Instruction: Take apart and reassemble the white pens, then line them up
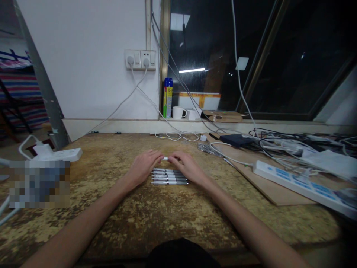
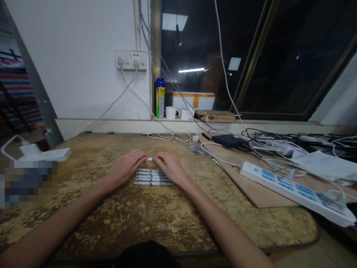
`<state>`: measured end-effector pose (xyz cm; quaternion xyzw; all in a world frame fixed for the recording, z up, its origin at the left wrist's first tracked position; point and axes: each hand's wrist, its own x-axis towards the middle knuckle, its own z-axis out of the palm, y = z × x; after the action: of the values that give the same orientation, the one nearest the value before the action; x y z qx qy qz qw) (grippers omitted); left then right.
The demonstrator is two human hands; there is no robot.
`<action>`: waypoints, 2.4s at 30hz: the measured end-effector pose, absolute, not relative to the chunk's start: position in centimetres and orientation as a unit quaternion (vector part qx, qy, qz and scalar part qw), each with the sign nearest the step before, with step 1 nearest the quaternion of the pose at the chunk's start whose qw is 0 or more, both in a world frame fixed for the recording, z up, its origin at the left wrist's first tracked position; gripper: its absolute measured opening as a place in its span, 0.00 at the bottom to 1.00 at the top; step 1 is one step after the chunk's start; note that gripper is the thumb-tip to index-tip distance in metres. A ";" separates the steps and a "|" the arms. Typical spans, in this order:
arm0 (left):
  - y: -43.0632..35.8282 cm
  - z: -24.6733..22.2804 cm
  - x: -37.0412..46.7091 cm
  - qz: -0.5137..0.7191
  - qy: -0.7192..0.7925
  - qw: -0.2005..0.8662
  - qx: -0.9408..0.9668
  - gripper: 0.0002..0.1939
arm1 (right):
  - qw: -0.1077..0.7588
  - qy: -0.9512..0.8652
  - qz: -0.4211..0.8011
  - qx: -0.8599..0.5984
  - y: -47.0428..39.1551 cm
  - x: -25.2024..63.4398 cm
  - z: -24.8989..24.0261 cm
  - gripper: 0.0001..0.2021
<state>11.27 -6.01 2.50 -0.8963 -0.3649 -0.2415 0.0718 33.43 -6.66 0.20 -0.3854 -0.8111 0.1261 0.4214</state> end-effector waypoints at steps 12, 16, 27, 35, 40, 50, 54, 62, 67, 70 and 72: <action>-5.8 2.2 11.4 -0.254 -0.358 0.033 -0.898 0.17 | 0.480 -0.776 0.193 -0.360 -6.5 33.4 0.3 0.09; -6.0 2.4 11.5 -0.249 -0.365 0.039 -0.896 0.18 | 0.465 -0.759 0.238 -0.389 -6.6 33.3 0.3 0.13; -5.4 2.2 11.2 -0.272 -0.377 -0.020 -0.885 0.21 | 0.516 -0.752 0.189 -0.365 -6.6 33.8 0.5 0.06; -5.1 2.6 10.8 -0.312 -0.325 -0.073 -0.890 0.17 | 0.555 -0.652 0.333 -0.395 -6.0 34.5 0.9 0.10; -4.7 2.4 10.5 -0.296 -0.318 -0.060 -0.899 0.19 | 0.573 -0.612 0.363 -0.408 -5.7 35.0 1.1 0.11; -4.4 2.0 10.1 -0.314 -0.347 -0.050 -0.883 0.18 | 0.608 -0.548 0.366 -0.443 -4.2 35.8 -0.5 0.08; -4.5 1.9 10.1 -0.303 -0.338 -0.042 -0.890 0.18 | 0.529 -0.632 0.327 -0.463 -4.6 34.7 -0.9 0.14; -4.9 2.3 10.1 -0.306 -0.315 -0.059 -0.896 0.20 | 0.521 -0.567 0.487 -0.413 -5.4 34.4 -0.6 0.18; -4.5 2.3 9.5 -0.332 -0.356 -0.055 -0.872 0.19 | 0.569 -0.545 0.449 -0.422 -4.5 35.8 -0.5 0.19; -4.0 2.0 9.2 -0.357 -0.371 -0.051 -0.856 0.19 | 0.584 -0.564 0.412 -0.412 -4.2 36.5 -0.3 0.20; -3.6 1.8 9.1 -0.371 -0.375 -0.047 -0.848 0.18 | 0.594 -0.587 0.365 -0.412 -4.2 36.8 -0.1 0.19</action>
<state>9.10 -3.60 1.76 -0.8483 -0.3750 -0.3710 -0.0470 36.78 -4.17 -0.13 -0.4119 -0.5875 0.3646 0.5935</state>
